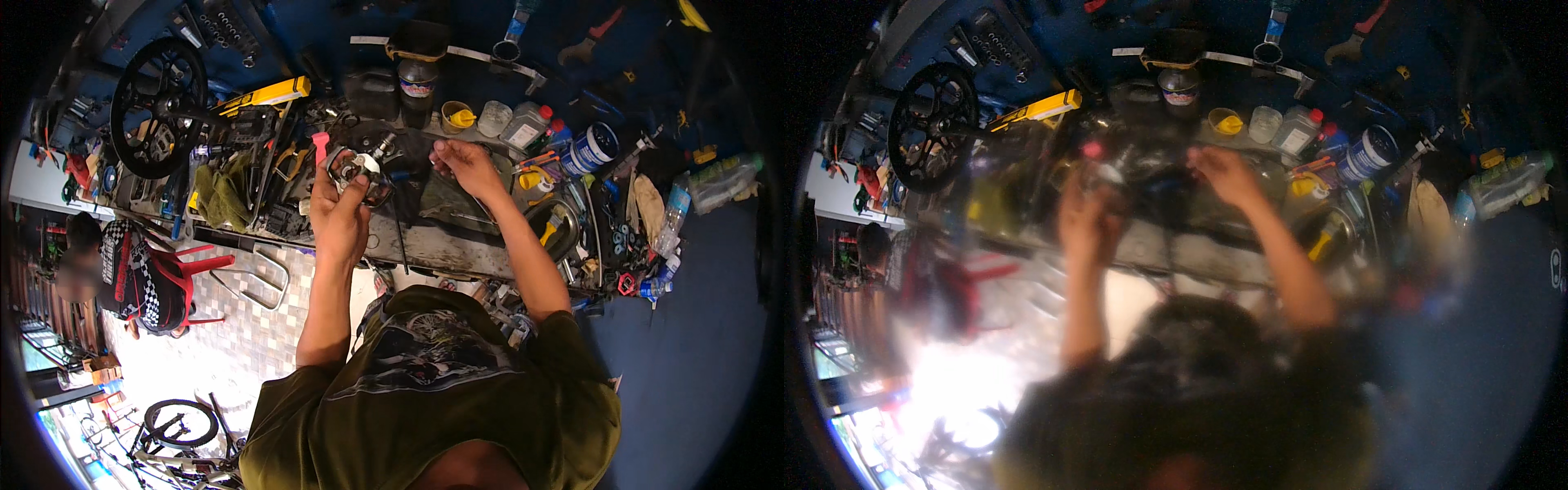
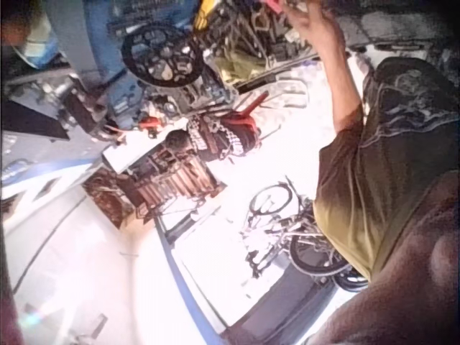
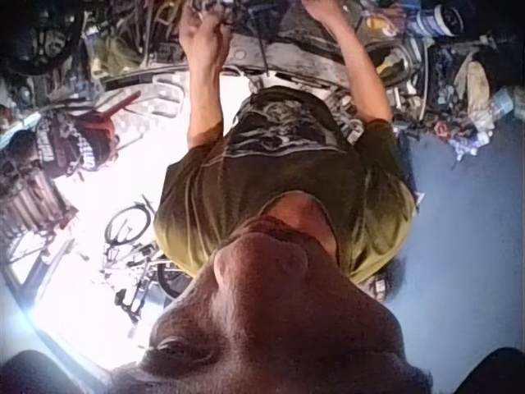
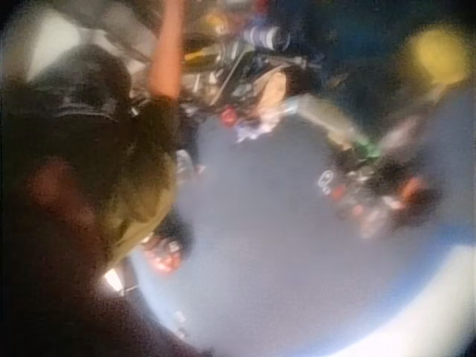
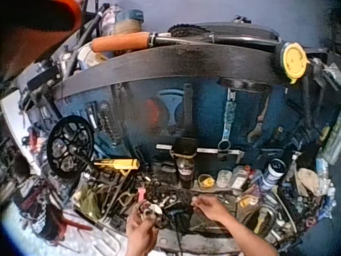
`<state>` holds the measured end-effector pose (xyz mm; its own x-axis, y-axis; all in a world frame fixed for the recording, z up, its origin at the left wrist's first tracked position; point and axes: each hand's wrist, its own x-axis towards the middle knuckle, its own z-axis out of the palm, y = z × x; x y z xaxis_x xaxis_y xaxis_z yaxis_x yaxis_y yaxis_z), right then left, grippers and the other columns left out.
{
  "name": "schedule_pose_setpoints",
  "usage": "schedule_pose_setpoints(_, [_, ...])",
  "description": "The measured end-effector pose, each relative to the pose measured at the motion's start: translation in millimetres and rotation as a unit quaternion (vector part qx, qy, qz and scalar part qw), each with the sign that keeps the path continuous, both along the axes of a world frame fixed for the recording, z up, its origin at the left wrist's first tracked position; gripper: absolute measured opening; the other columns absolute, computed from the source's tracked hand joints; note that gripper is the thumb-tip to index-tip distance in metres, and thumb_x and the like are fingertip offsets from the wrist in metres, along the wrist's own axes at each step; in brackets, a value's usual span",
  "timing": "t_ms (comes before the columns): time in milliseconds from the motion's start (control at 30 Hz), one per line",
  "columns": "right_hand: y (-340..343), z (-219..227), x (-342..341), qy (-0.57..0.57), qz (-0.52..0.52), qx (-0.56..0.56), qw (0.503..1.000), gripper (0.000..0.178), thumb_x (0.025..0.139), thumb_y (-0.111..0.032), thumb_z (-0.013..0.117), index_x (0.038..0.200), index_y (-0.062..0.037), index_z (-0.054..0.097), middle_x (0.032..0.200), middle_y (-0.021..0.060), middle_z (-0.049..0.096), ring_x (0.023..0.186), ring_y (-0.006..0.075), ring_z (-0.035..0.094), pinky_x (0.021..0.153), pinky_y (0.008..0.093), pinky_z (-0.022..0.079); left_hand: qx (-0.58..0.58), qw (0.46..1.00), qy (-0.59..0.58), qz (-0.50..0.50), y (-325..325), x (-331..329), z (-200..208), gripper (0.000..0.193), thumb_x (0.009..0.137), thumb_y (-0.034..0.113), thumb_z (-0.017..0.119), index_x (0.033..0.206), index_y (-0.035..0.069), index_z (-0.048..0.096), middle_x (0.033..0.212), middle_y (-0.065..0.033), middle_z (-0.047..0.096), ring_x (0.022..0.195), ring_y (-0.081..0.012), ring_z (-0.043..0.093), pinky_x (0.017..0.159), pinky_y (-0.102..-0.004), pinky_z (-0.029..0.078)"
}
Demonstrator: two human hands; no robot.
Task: The person assembles small mechanical components on a cluttered workbench. They use a screwdriver and adjustable wrench to tighten and fit parts together, handling the assembly with both hands throughout the clip.
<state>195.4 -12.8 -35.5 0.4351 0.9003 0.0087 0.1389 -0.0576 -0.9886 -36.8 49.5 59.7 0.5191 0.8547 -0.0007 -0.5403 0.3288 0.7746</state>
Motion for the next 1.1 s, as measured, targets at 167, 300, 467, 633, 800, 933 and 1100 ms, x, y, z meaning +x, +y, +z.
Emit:
schedule_pose_setpoints(167, [-22.9,97.0,-30.9,0.062,0.081,-0.008,0.995,0.042,0.099,-0.041,0.050,0.088,-0.0032,0.063,0.077,0.0014,0.063,0.069,0.0077,0.057,0.060,0.0230,0.043,0.212,0.964,0.157,0.026,-10.5,-4.4,13.9,0.041,0.085,-0.011,0.056,0.121,0.003,0.045,0.110,-0.0074,0.056,0.099,-0.0114,0.055,0.084,-0.0260,0.047])
schedule_pose_setpoints(300, [-35.3,124.3,-43.0,0.011,0.134,0.011,0.991,0.042,0.099,-0.041,0.051,0.087,-0.0023,0.062,0.073,0.0015,0.062,0.063,0.0082,0.056,0.057,0.0229,0.043,0.431,0.886,0.167,0.039,-7.9,-14.0,13.5,0.042,0.079,-0.014,0.058,0.116,0.003,0.048,0.108,-0.0103,0.058,0.098,-0.0188,0.058,0.086,-0.0293,0.048])
schedule_pose_setpoints(467, [-44.4,123.7,-51.9,0.021,0.144,0.016,0.989,0.040,0.099,-0.039,0.052,0.085,-0.0022,0.061,0.072,0.0016,0.063,0.063,0.0074,0.055,0.054,0.0223,0.042,0.684,0.713,0.114,0.101,4.7,-14.7,14.1,0.032,0.062,-0.006,0.072,0.091,0.006,0.062,0.105,-0.0132,0.062,0.108,-0.0345,0.059,0.092,-0.0469,0.049])
schedule_pose_setpoints(633, [-52.0,131.1,-58.6,0.123,0.130,-0.077,0.981,0.036,0.097,-0.039,0.054,0.094,-0.0045,0.064,0.076,0.0015,0.064,0.068,0.0076,0.057,0.059,0.0229,0.045,0.731,0.660,0.145,0.095,-0.9,-22.9,28.6,0.027,0.063,0.008,0.076,0.088,0.011,0.065,0.110,-0.0099,0.062,0.112,-0.0337,0.057,0.095,-0.0533,0.046])
schedule_pose_setpoints(800, [-49.4,119.2,-59.8,0.003,0.138,-0.029,0.990,0.037,0.098,-0.036,0.053,0.086,-0.0024,0.063,0.069,0.0005,0.060,0.064,0.0072,0.054,0.054,0.0227,0.042,0.745,0.646,0.140,0.091,6.7,-22.1,15.8,0.029,0.063,0.006,0.076,0.089,0.010,0.065,0.111,-0.0097,0.062,0.113,-0.0335,0.057,0.095,-0.0534,0.045])
schedule_pose_setpoints(933, [-50.6,117.7,-59.4,-0.162,0.121,0.056,0.978,0.028,0.093,-0.029,0.062,0.088,-0.0010,0.063,0.072,0.0050,0.060,0.064,0.0131,0.056,0.055,0.0265,0.043,0.703,0.697,0.122,0.065,13.1,-18.7,10.4,0.039,0.060,-0.004,0.075,0.096,0.005,0.063,0.108,-0.0125,0.063,0.107,-0.0348,0.060,0.092,-0.0456,0.048])
schedule_pose_setpoints(1100, [-55.3,125.0,-62.1,-0.425,0.073,0.198,0.880,0.023,0.082,-0.024,0.073,0.089,-0.0043,0.064,0.082,0.0069,0.061,0.069,0.0204,0.060,0.058,0.0306,0.049,0.384,0.879,0.267,-0.094,8.6,-27.6,34.8,0.043,0.073,-0.011,0.070,0.113,0.003,0.058,0.106,-0.0104,0.065,0.094,-0.0179,0.064,0.080,-0.0269,0.050])
